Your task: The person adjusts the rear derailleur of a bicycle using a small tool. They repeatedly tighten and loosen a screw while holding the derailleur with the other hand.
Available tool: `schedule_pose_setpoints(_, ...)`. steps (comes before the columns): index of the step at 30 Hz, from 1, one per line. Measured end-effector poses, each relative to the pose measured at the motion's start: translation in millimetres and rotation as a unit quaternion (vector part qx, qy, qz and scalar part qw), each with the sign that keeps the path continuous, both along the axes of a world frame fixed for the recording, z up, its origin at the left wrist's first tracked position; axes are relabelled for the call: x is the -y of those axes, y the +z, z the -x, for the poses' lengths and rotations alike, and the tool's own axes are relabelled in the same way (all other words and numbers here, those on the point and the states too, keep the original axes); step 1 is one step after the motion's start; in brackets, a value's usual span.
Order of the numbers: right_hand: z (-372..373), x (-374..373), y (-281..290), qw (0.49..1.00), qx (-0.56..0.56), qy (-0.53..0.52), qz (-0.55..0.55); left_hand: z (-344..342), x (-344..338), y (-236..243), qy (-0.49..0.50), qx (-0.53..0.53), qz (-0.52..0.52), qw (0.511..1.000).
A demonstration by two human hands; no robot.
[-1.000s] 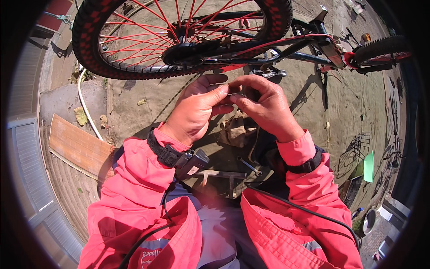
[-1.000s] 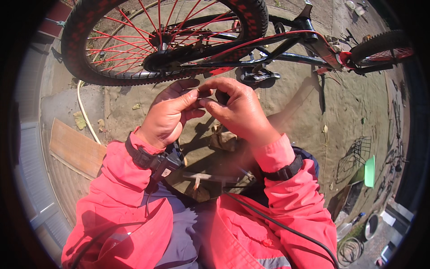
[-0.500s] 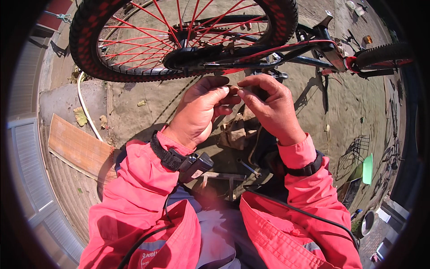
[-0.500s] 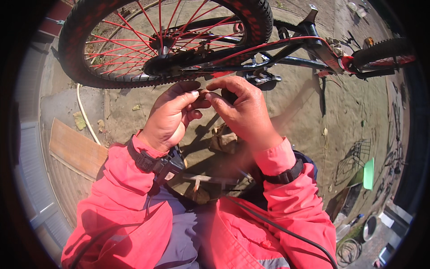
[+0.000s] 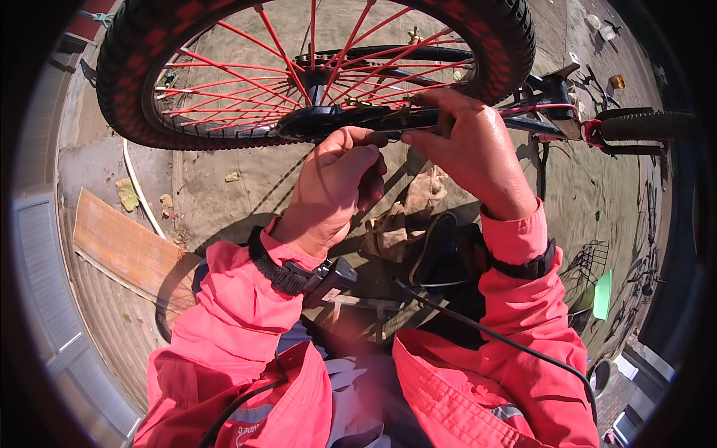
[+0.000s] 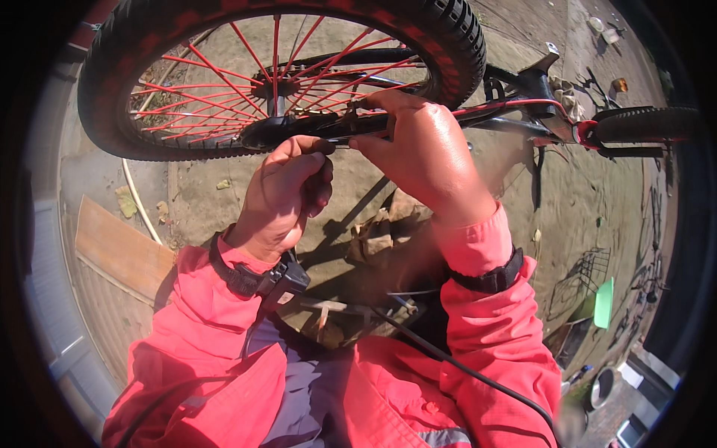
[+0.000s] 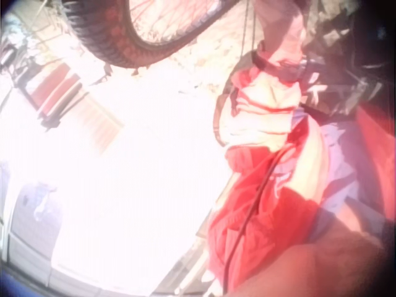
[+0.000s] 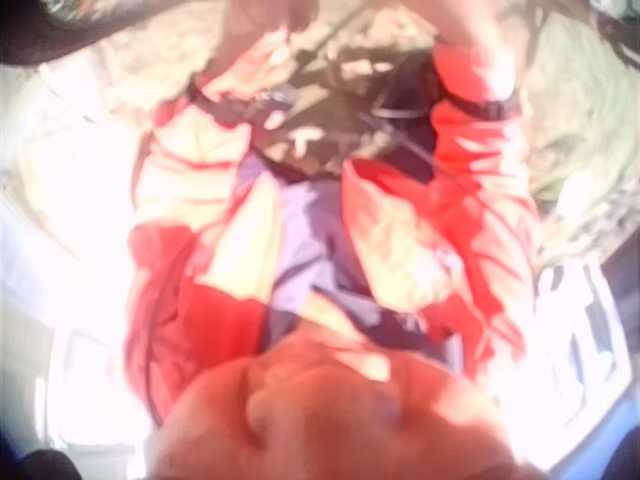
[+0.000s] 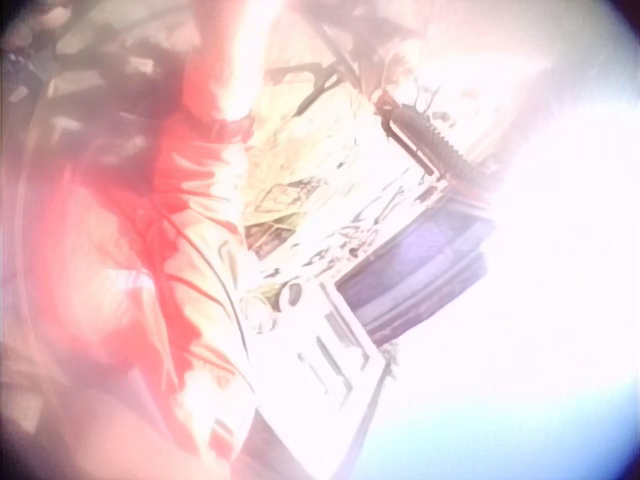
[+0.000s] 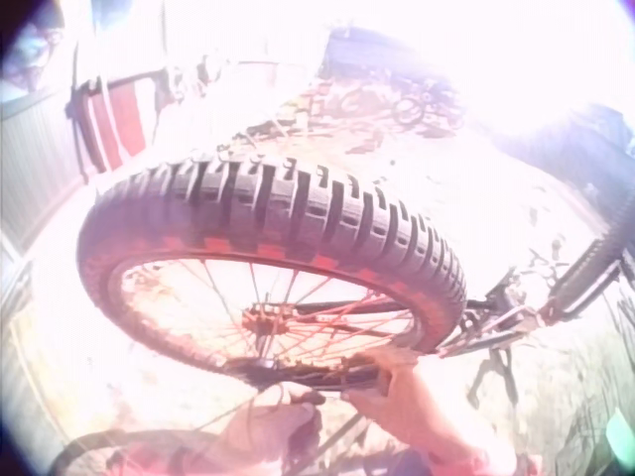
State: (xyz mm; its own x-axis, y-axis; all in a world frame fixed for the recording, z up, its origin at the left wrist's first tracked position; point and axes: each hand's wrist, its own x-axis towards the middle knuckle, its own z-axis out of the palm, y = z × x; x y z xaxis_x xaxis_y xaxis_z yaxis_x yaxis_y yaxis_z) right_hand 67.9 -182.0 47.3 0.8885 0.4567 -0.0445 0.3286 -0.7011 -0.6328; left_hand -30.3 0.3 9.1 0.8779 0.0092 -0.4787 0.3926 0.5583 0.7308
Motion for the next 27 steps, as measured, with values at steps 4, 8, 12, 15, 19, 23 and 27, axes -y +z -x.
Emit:
schedule_pose_setpoints(4, -4, -3, -11, 0.997, 0.056, 0.023, -0.047, -7, 0, 1, -0.014, -0.025, -0.029, 0.999)
schedule_pose_setpoints(8, -11, -3, -12, 0.996, 0.028, 0.046, -0.075, -13, -4, 0, -0.042, -0.024, -0.044, 0.998)
schedule_pose_setpoints(12, -15, -1, -4, 0.994, -0.049, 0.053, -0.088, -14, -5, 0, -0.056, -0.023, -0.049, 0.997)
schedule_pose_setpoints(15, -19, -1, -5, 0.99, -0.056, 0.08, -0.098, -16, -7, 0, -0.076, -0.021, -0.041, 0.996)
schedule_pose_setpoints(19, -20, 0, -8, 0.99, -0.033, 0.094, -0.099, -19, -8, 0, -0.098, -0.027, -0.051, 0.994)
schedule_pose_setpoints(23, -16, 1, -12, 0.987, 0.0, 0.089, -0.132, -19, -3, 0, -0.095, -0.015, -0.082, 0.992)
schedule_pose_setpoints(27, -17, 0, -16, 0.985, -0.026, 0.084, -0.147, -16, -1, -1, -0.08, 0.022, -0.165, 0.983)
